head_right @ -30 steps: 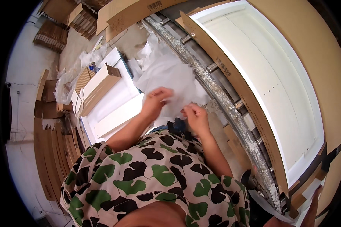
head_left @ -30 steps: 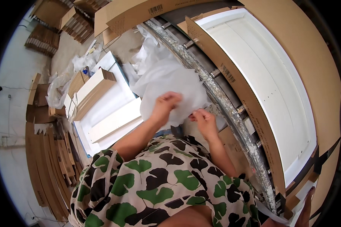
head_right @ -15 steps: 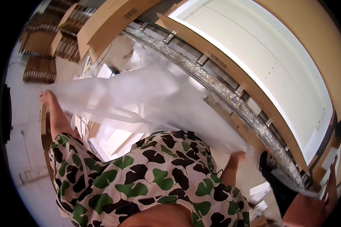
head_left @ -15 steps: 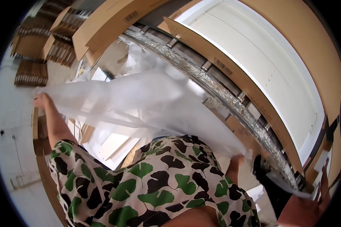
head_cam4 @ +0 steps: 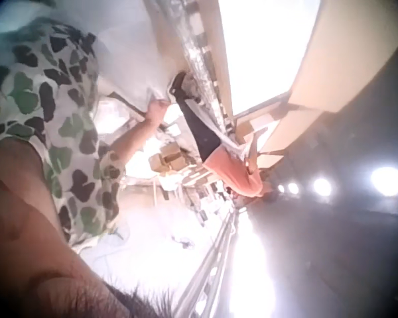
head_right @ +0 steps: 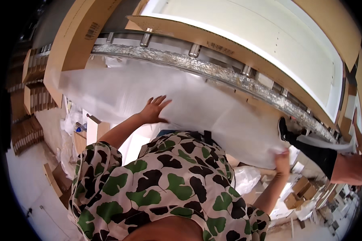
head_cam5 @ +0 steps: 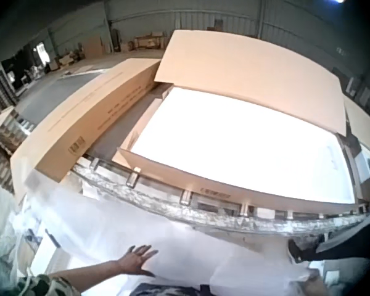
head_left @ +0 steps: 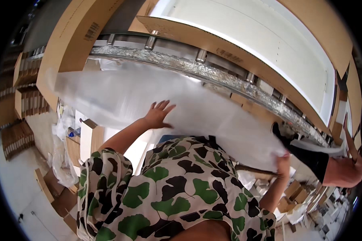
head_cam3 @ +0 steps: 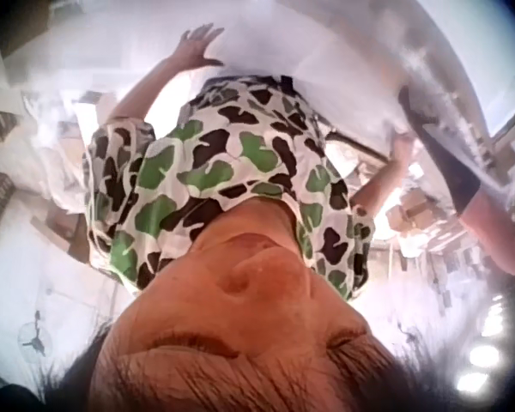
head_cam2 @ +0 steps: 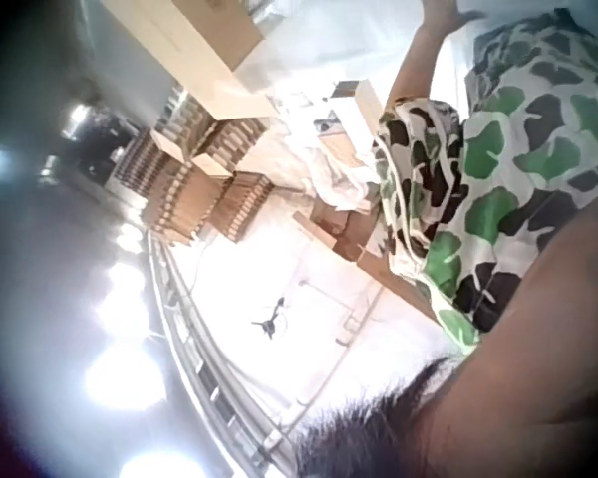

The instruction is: The person places white furniture panels and protective foam into cardboard boxes on a conveyor belt. They pick up panels from the floor, align them inside the foam-lined boxes, and stack additional boxes onto the belt.

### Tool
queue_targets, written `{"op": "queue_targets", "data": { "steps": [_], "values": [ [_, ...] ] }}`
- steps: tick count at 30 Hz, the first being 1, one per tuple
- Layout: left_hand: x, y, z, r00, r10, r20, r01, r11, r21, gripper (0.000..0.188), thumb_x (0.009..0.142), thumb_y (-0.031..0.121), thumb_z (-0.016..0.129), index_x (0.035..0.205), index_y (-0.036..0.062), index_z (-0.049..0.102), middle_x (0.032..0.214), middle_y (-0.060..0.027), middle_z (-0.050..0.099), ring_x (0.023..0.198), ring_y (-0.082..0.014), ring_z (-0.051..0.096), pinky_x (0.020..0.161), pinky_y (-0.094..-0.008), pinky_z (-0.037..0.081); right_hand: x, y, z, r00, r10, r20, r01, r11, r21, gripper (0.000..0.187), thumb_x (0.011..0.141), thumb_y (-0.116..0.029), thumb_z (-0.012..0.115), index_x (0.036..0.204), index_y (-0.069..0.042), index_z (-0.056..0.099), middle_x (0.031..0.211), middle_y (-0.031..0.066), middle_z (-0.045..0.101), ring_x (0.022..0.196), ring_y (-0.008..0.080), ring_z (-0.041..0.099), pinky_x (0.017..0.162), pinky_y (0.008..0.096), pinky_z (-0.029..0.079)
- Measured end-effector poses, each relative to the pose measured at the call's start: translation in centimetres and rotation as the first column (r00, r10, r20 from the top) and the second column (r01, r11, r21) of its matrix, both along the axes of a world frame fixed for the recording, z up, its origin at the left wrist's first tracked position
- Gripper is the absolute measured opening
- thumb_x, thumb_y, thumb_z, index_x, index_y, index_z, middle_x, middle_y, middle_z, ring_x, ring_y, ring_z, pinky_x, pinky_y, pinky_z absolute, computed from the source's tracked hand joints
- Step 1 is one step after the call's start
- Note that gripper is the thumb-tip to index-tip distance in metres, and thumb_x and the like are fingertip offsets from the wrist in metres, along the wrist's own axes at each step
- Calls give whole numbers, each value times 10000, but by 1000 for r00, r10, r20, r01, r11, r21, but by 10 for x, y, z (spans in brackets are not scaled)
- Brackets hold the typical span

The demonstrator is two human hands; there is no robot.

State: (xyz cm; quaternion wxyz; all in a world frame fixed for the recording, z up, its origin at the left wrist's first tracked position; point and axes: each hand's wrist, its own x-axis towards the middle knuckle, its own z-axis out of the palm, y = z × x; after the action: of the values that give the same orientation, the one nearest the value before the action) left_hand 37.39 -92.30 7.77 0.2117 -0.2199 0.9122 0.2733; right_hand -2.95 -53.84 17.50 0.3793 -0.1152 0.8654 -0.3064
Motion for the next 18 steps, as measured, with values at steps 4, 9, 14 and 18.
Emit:
{"op": "queue_targets", "data": {
  "steps": [4,9,14,18],
  "values": [
    [-42,-10,-25,985,94,-142,-89,995,40,877,652,475,718,1356,163,300,1385,-169,301,1265,-351,304,1004,-499,264,-2,-25,45,900,-433,48,393,757,-523,249,840,-135,539,1053,-13,581,962,38,609,805,97,557,704,245,456],
    [-111,2,-8,981,34,-193,4,981,193,884,641,455,737,1353,142,317,1379,-191,313,1255,-352,329,1013,-452,282,-1,-18,64,813,-578,73,532,685,-497,322,906,-247,505,1128,-16,545,1061,92,591,945,164,558,822,272,441],
    [-185,61,38,834,34,-551,212,902,376,872,618,381,769,1333,100,358,1346,-196,370,1233,-350,370,1008,-415,320,-3,-13,78,778,57,-626,-22,998,63,172,897,-182,419,904,-16,464,906,101,534,829,222,471,708,355,348],
    [-161,41,-12,781,155,-605,-44,980,194,488,639,-39,514,1115,46,573,1186,-192,530,1113,-342,499,933,-363,408,-5,-54,144,911,-343,-229,122,754,-645,317,847,-181,435,578,-24,493,499,-56,422,470,46,365,411,255,277]
  ]
}}
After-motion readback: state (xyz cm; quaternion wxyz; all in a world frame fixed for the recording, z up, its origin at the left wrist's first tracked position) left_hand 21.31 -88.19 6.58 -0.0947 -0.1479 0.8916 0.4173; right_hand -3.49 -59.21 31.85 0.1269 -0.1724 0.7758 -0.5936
